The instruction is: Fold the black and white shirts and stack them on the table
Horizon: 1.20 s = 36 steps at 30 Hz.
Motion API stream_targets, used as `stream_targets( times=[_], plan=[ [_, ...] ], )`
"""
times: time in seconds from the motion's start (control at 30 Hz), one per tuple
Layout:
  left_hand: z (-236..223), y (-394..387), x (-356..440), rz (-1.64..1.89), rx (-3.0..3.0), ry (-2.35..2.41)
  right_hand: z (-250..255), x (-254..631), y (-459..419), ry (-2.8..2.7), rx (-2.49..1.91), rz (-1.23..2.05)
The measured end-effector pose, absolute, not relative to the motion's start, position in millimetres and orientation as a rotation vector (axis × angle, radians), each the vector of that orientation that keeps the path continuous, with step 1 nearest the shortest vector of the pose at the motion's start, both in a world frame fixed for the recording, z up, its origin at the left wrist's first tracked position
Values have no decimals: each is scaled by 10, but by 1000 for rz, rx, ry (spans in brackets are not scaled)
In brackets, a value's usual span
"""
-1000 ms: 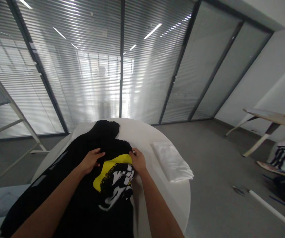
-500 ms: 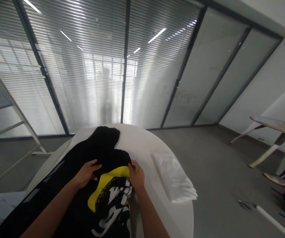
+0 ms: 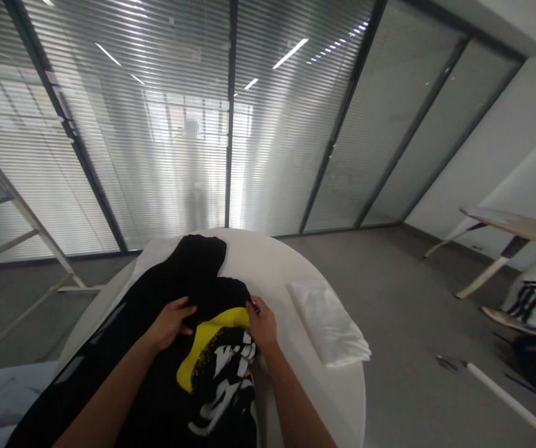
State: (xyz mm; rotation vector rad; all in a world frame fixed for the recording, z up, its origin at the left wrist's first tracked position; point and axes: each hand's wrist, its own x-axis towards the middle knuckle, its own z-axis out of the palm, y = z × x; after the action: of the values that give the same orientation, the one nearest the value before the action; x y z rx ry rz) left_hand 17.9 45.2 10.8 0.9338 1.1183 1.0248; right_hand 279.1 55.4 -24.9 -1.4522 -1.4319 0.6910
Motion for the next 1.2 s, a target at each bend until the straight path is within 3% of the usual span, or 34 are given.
stream_targets(
  times=[0.63, 1.03, 1.2],
  plan=[
    [114, 663, 198, 925, 915, 1035, -133, 2775, 480, -1365, -1264, 789],
    [261, 655, 290, 949, 879, 1090, -27, 2876, 695, -969, -1285, 1307],
    [552, 905, 394, 962, 944, 1149, 162, 2905, 984, -1032, -1205, 1324]
  ],
)
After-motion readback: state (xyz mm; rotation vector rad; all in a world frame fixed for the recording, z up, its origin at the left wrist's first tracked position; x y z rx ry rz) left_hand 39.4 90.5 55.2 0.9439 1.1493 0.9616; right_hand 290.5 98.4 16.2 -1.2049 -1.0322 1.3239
